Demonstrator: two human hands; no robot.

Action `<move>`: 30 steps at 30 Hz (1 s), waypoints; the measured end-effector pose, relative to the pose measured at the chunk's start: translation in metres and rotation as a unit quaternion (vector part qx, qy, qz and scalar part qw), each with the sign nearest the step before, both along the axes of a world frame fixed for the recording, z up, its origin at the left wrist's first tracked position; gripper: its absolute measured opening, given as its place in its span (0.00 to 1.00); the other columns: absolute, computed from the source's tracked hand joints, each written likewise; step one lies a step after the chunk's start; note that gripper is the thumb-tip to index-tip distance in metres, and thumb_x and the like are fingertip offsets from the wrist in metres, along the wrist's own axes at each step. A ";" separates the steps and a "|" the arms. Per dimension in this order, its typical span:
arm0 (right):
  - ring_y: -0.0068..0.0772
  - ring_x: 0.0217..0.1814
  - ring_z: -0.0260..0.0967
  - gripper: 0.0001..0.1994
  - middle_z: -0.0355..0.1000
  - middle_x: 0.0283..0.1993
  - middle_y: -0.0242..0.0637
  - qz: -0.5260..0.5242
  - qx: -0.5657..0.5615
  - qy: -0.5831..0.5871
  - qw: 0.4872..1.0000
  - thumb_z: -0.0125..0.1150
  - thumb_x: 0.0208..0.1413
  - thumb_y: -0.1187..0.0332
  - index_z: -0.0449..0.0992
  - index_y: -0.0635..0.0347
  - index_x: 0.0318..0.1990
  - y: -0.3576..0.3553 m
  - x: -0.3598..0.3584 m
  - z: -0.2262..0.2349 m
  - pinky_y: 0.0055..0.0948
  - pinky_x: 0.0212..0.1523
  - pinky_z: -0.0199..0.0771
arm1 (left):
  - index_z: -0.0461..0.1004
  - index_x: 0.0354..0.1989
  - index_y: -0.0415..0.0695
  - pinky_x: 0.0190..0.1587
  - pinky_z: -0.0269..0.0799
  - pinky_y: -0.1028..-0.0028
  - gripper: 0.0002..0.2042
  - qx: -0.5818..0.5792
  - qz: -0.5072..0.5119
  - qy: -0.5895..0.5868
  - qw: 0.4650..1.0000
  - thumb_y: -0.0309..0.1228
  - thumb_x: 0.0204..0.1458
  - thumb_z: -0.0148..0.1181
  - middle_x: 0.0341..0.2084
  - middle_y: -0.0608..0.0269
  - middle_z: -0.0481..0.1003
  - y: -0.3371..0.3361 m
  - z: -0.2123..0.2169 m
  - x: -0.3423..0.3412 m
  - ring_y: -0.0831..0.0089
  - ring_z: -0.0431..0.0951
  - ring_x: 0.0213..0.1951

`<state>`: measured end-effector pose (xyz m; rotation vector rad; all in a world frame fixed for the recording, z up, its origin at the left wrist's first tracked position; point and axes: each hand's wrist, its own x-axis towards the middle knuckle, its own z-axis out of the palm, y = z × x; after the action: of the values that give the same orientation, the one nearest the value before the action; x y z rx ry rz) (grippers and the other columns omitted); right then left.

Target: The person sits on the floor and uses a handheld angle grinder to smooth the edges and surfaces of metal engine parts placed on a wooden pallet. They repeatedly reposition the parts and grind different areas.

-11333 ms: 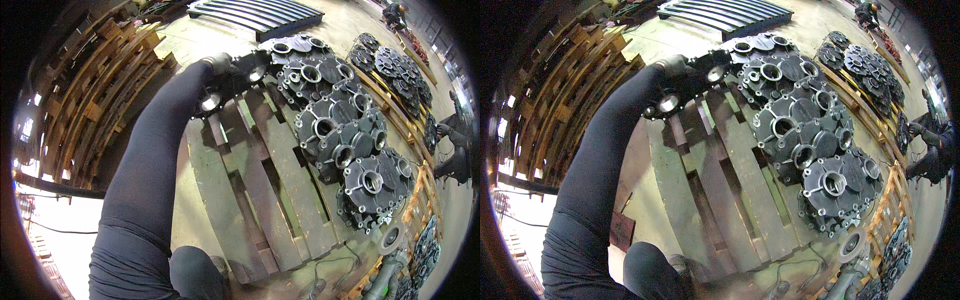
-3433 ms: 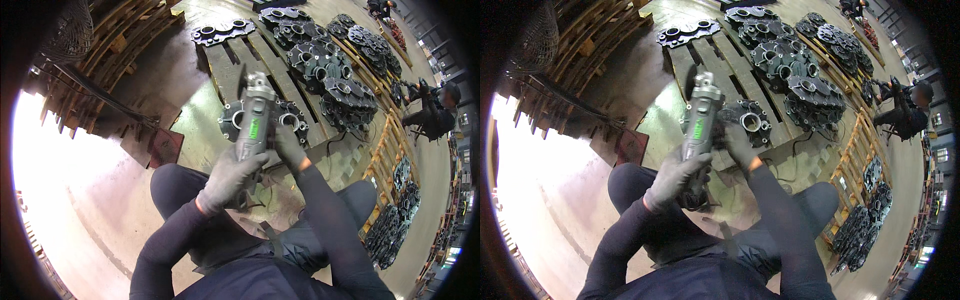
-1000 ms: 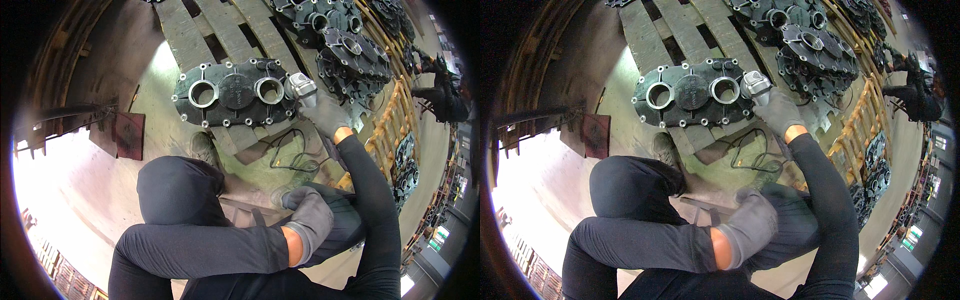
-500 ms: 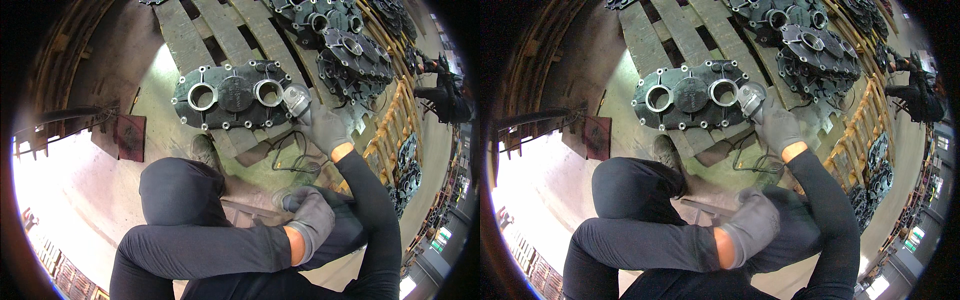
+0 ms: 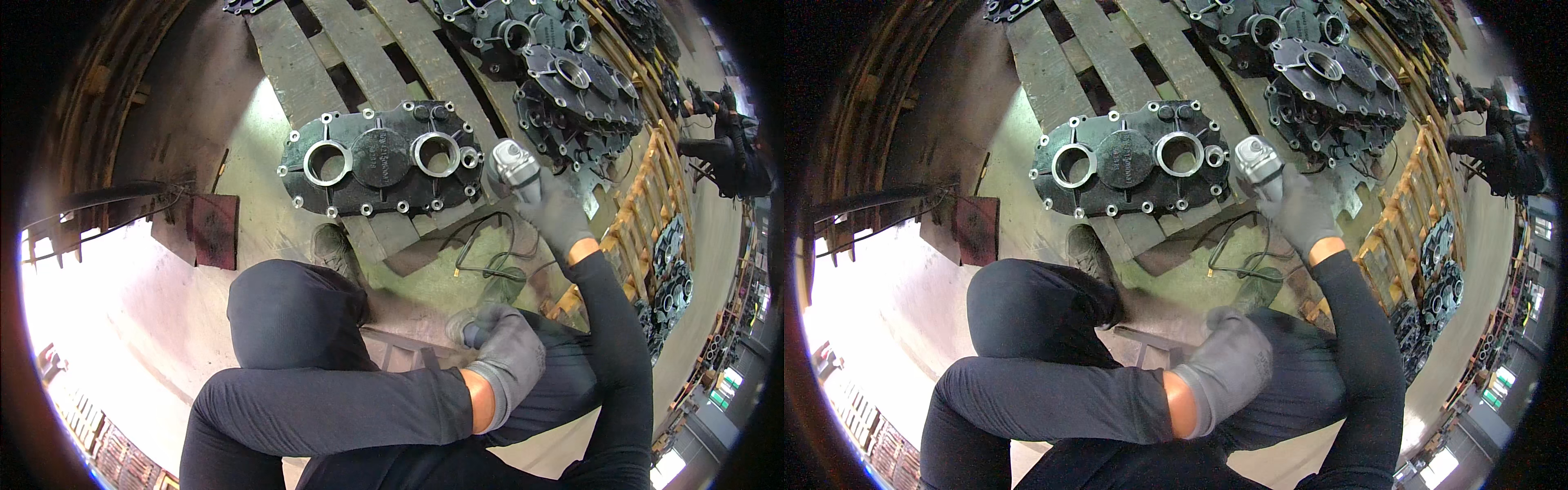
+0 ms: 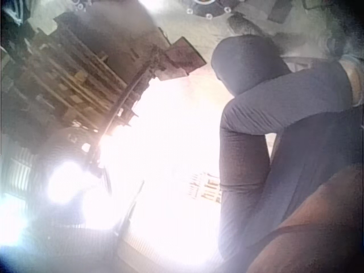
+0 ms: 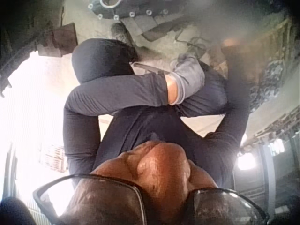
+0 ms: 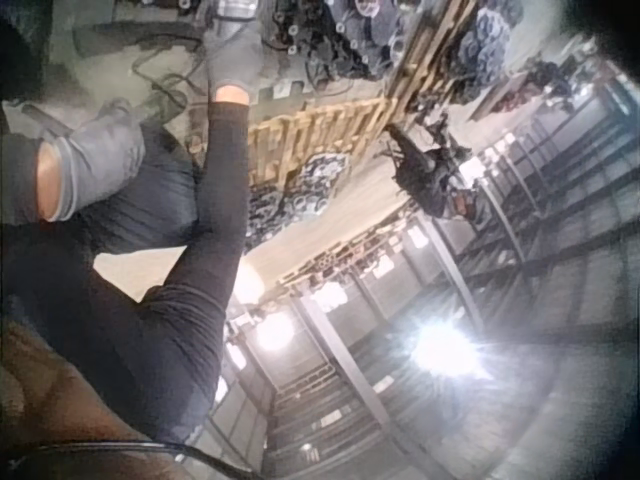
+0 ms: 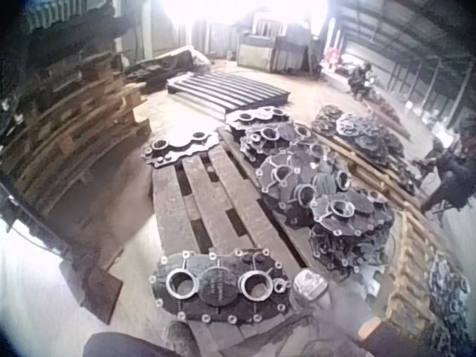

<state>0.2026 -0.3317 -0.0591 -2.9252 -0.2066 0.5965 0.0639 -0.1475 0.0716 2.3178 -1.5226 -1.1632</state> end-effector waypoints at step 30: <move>0.34 0.37 0.82 0.24 0.83 0.36 0.42 -0.045 0.218 0.250 0.942 0.73 0.59 0.48 0.86 0.64 0.49 -0.021 0.040 0.007 0.36 0.40 0.80 | 0.90 0.37 0.51 0.32 0.69 0.52 0.09 -0.046 0.083 -0.078 0.992 0.33 0.55 0.63 0.30 0.63 0.83 0.002 -0.016 -0.003 0.60 0.84 0.34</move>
<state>0.2427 -0.3526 -0.0517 -2.2614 -0.1207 1.0902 0.0612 -0.1457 0.0551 2.4676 -1.3641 -0.8738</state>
